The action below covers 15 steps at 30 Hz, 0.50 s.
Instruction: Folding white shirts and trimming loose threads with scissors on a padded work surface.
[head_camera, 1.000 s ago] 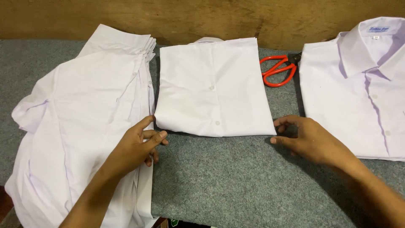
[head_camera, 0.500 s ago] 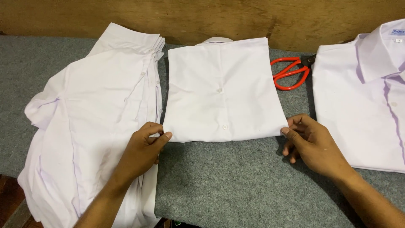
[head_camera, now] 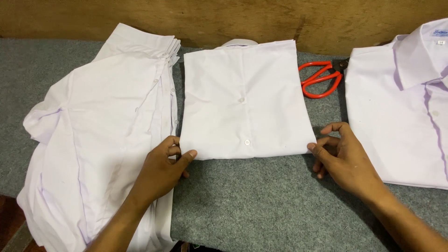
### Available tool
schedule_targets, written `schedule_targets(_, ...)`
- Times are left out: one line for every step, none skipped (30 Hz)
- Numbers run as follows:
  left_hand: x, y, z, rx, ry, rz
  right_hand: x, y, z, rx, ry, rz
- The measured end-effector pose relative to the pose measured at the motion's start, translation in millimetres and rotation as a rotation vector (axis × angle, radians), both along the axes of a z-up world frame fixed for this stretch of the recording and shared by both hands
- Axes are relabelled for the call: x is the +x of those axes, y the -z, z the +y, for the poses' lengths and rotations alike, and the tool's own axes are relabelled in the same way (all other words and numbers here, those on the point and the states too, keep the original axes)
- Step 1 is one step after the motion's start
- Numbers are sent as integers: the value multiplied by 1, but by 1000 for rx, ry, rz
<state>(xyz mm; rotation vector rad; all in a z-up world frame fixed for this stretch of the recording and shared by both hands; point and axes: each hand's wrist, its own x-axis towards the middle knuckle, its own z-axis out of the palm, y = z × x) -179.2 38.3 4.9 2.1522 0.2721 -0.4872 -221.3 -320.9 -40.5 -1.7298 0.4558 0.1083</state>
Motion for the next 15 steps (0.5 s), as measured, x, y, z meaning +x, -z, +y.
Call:
schedule_targets(-1, 3, 2, 22, 28, -27, 0, -2, 2, -17, 5, 7)
schedule_targets(-1, 5, 3, 20, 28, -27, 0, -5, 4, -18, 6, 7)
schedule_targets(-1, 8, 5, 12, 30, -36, -1, -9, 6, -58, 4, 22)
schedule_targets(-1, 10, 7, 4, 33, -47, -1, -13, 8, -97, 2, 34)
schedule_targets(-3, 9, 7, 3, 35, -49, -4, -16, 8, -98, 4, 32)
schedule_targets(-6, 9, 7, -32, 38, -68, -8, -19, 8, -134, -6, 30)
schedule_targets(-8, 10, 8, -66, 42, -87, -11, -21, 8, -169, -17, 27)
schedule_targets(-8, 6, 6, -68, 40, -85, -14, -19, 7, -171, -19, 29)
schedule_targets(-9, 2, 4, -57, 18, -14, -16, -17, 6, -192, -26, 55)
schedule_targets(-10, -1, 2, -45, -3, 57, -19, -15, 5, -212, -32, 82)
schedule_targets(-11, -5, 1, -46, -4, 60, -20, -12, 4, -213, -34, 85)
schedule_targets(-12, -10, -1, -99, -18, 99, -20, -10, 3, -221, -38, 80)
schedule_targets(-12, -14, -3, -152, -33, 137, -20, -8, 2, -230, -43, 75)
schedule_targets(-14, -17, -4, -152, -33, 136, -20, -11, 4, -231, -43, 74)
schedule_targets(-15, -20, -5, -86, 18, 113, -20, -14, 6, -230, -41, 98)
